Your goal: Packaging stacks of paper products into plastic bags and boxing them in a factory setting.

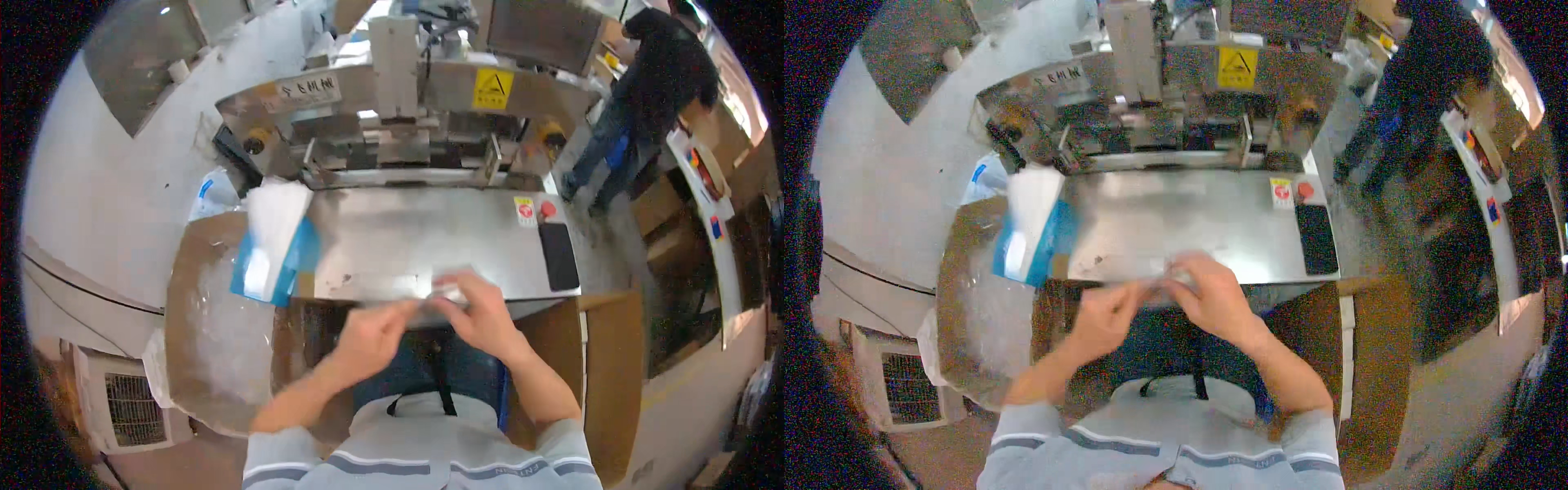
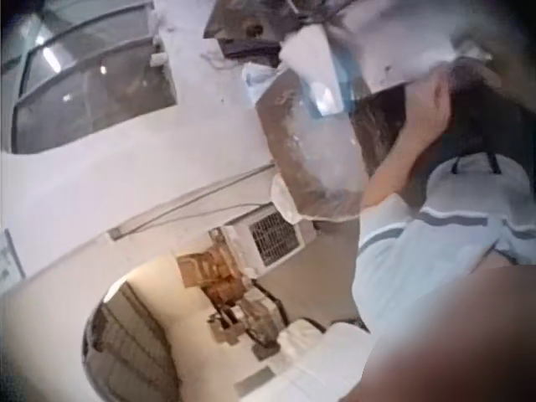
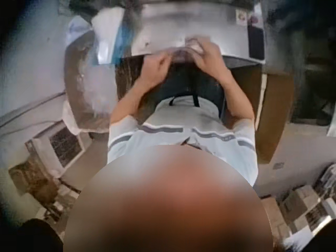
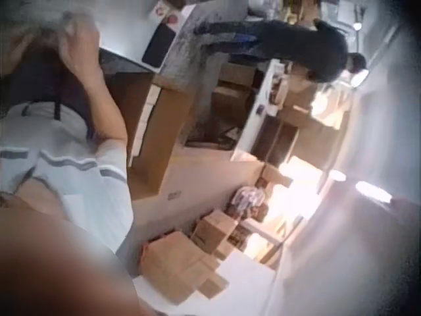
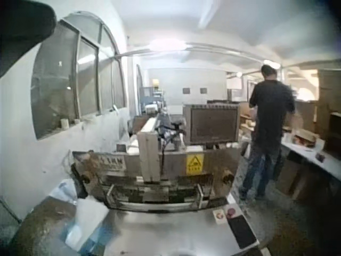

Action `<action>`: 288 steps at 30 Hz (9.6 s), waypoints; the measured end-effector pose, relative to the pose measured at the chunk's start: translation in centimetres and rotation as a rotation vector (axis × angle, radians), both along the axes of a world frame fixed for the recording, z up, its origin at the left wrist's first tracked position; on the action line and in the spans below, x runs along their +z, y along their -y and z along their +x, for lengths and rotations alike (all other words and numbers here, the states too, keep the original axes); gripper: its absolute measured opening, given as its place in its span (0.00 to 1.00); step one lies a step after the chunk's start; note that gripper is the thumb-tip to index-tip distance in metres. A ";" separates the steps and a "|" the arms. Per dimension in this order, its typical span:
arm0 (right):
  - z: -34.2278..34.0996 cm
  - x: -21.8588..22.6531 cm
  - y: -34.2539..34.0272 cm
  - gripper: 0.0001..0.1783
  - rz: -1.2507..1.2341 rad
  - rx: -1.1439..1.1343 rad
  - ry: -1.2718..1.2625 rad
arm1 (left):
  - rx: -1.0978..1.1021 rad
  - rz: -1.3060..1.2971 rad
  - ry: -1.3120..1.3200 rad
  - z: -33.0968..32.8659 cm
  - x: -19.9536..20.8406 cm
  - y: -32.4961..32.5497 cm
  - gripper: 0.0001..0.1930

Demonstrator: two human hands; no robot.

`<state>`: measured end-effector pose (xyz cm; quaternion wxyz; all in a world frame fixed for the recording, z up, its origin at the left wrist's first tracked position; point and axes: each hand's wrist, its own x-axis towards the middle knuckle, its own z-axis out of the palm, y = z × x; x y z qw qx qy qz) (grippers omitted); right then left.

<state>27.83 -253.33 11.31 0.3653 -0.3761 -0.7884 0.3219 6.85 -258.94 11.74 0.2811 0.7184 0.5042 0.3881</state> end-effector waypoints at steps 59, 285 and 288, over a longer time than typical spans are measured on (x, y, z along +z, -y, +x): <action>-7.7 -8.0 -27.5 0.26 0.453 -0.198 0.673 | 0.289 0.219 -0.595 -4.7 -7.3 -31.4 0.27; -27.0 29.5 -29.6 0.36 -0.537 -0.131 -0.885 | 0.435 0.137 0.560 -25.5 22.8 -28.8 0.38; -29.7 31.8 -41.9 0.27 -0.567 -0.058 -1.116 | 0.529 0.250 -0.101 -28.0 19.7 -33.8 0.32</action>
